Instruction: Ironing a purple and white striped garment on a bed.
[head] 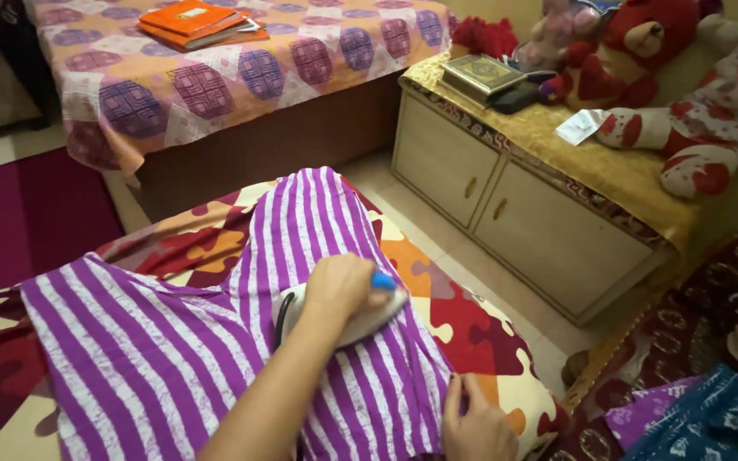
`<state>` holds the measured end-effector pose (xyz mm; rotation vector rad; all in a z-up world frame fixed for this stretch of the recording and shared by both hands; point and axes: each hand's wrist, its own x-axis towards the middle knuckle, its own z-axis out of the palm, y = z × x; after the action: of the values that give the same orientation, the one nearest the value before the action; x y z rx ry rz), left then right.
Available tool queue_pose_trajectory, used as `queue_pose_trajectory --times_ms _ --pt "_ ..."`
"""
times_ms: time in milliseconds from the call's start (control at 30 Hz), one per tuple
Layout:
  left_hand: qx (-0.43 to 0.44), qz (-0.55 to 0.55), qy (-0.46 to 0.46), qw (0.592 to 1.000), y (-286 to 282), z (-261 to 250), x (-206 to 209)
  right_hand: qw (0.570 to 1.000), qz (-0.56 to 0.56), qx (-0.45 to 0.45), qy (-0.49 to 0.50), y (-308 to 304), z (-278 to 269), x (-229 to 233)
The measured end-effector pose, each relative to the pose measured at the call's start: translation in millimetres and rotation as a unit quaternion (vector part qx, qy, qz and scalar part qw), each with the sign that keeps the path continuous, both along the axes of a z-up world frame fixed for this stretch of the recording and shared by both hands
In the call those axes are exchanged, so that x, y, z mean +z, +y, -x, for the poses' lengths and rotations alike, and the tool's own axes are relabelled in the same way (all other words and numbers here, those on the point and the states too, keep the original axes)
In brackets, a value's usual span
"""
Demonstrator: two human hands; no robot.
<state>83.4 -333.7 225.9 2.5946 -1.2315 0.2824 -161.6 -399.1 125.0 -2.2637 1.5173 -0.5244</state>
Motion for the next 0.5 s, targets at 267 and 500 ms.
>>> queue_pose_trajectory --times_ms 267,500 --pt "-0.232 -0.216 0.116 0.941 142 46 45 0.998 0.035 0.001 0.057 -7 8 12" --pt "-0.156 -0.243 0.171 0.942 243 49 31 0.995 0.078 0.014 0.068 7 9 32"
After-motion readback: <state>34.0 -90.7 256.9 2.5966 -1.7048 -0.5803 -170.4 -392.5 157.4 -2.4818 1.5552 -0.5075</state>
